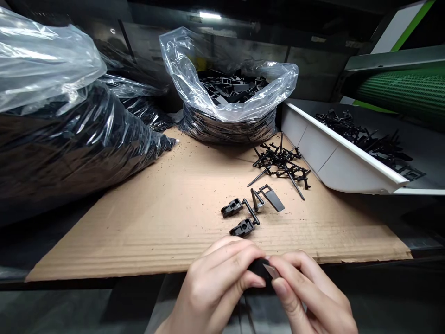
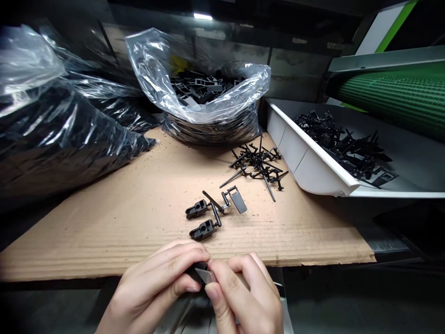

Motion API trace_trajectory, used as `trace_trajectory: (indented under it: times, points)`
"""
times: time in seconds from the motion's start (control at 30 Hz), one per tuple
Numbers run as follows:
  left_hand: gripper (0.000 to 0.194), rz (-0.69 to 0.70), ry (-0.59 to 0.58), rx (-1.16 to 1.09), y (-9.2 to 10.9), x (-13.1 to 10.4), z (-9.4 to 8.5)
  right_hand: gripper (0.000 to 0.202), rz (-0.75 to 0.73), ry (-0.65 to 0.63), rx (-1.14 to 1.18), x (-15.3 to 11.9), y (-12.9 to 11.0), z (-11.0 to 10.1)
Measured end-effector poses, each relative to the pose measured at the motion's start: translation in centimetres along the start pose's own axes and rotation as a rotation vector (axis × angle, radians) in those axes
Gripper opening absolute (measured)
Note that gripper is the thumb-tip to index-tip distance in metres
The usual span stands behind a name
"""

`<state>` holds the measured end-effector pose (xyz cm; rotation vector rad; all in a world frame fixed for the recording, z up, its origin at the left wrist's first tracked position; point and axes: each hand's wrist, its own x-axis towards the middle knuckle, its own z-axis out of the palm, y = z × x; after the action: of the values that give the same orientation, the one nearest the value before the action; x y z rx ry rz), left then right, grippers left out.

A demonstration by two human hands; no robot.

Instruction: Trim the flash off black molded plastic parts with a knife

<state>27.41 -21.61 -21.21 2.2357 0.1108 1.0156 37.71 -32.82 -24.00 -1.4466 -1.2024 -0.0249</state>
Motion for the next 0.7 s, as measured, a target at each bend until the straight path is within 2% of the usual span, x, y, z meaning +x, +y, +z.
trace_trajectory:
  times: [0.2, 0.3, 0.4, 0.53, 0.7]
  points:
    - [0.014, -0.006, 0.008, -0.004, -0.2, -0.4, 0.1, 0.025, -0.050, -0.001, -0.089, 0.3, 0.4, -0.2]
    - [0.013, 0.004, -0.026, -0.046, 0.0, -0.3, 0.2, 0.026, -0.072, -0.069, -0.204, 0.9, 0.7, -0.9]
    - [0.014, 0.000, -0.028, -0.065, 0.0, -0.3, 0.2, 0.026, -0.031, -0.143, -0.174, 1.1, 0.6, -1.4]
    - [0.014, -0.006, -0.013, -0.048, -0.2, -0.5, 0.1, 0.023, 0.012, -0.056, -0.040, 0.4, 0.2, -0.8]
    - [0.013, 0.001, -0.019, -0.037, -0.3, -0.5, 0.2, 0.024, -0.008, 0.014, -0.022, -0.4, 0.1, 0.1]
